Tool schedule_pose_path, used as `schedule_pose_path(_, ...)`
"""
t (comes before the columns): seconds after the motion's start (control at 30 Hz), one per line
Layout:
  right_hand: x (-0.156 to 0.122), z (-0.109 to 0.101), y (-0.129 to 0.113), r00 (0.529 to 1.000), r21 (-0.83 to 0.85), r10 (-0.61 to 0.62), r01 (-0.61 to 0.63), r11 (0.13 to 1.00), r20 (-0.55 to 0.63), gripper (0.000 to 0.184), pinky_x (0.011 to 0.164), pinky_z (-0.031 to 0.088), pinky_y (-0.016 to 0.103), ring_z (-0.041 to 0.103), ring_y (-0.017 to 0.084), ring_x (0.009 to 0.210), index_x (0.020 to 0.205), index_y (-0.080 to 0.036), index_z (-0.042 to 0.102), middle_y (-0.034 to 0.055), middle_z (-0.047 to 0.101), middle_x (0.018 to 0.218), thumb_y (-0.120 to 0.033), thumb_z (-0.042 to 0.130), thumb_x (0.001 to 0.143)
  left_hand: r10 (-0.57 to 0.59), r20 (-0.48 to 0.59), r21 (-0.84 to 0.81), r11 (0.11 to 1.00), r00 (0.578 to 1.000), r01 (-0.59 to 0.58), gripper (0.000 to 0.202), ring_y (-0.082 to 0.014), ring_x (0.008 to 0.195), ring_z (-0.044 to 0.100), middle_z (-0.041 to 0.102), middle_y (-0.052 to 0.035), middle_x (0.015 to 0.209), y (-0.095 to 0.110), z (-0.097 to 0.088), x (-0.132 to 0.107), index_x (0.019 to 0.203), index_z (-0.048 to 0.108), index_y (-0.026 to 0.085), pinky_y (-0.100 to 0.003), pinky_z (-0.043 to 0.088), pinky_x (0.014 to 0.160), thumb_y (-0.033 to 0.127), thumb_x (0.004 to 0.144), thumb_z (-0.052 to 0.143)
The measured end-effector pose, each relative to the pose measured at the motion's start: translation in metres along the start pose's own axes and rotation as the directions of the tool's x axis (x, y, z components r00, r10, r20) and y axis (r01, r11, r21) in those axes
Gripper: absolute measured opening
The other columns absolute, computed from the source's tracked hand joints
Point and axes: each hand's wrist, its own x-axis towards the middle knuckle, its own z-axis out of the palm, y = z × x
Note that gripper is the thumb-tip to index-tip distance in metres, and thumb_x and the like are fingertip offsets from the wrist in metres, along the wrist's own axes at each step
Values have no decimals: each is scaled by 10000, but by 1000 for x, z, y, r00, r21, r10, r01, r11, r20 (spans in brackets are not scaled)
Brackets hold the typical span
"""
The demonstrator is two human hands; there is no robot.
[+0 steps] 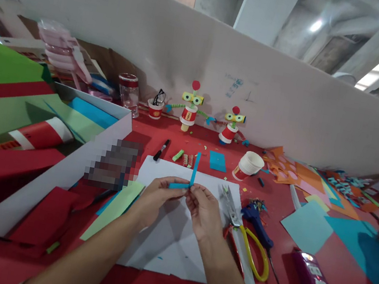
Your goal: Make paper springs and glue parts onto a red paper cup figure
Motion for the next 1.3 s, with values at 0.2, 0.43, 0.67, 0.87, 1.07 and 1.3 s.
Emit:
schedule_pose_path(0.2, -3, 2, 5, 999, -17, -20, 21, 1000, 26, 188, 549, 462, 176, 591, 86, 576, 613, -174, 647, -25, 637, 579, -208, 797, 506, 127, -59, 152, 981, 990, -117, 139, -167, 705, 611, 691, -23, 678, -9, -1, 3, 669, 703, 169, -284, 433, 742, 308, 677, 695)
schedule_pose_path(0.43, -3, 0, 4, 994, -194, -94, 102, 976, 51, 164, 564, 451, 222, 575, 97, 553, 647, -171, 646, -17, 640, 594, -241, 756, 548, 104, -66, 221, 971, 992, -87, 130, -171, 680, 595, 677, -27, 658, -2, -1, 1, 636, 686, 169, -279, 426, 702, 297, 659, 696)
schedule_pose_path(0.67, 0, -1, 2, 991, -283, -126, 134, 950, 47, 164, 546, 436, 226, 556, 97, 517, 602, -171, 625, -26, 616, 532, -262, 752, 551, 156, -93, 346, 931, 983, -115, 106, -182, 653, 597, 681, -26, 636, -3, -1, 1, 608, 697, 186, -274, 423, 653, 285, 644, 683)
schedule_pose_path(0.87, 3, -2, 3, 992, -264, -121, 129, 956, 45, 182, 527, 427, 231, 538, 93, 479, 587, -179, 606, -46, 595, 499, -261, 756, 524, 248, -73, 464, 866, 966, -187, 77, -227, 741, 621, 706, -30, 693, 1, 0, -2, 647, 725, 207, -292, 431, 718, 253, 651, 663)
schedule_pose_path(1.07, 7, -5, 9, 980, -290, -197, 197, 937, 31, 136, 509, 397, 227, 508, 86, 459, 583, -178, 605, -55, 573, 472, -244, 721, 552, 466, -27, 549, 746, 884, -376, 175, -242, 843, 595, 691, -45, 833, -2, 3, -7, 693, 734, 249, -310, 402, 836, 119, 620, 643)
schedule_pose_path(1.3, 3, -2, -2, 990, -189, -88, 108, 976, 114, 182, 523, 408, 220, 520, 85, 495, 591, -181, 609, -46, 587, 514, -254, 765, 532, -16, 47, 93, 996, 999, 11, 130, -171, 709, 595, 672, -39, 698, 8, -5, -4, 674, 710, 169, -322, 458, 771, 279, 617, 748)
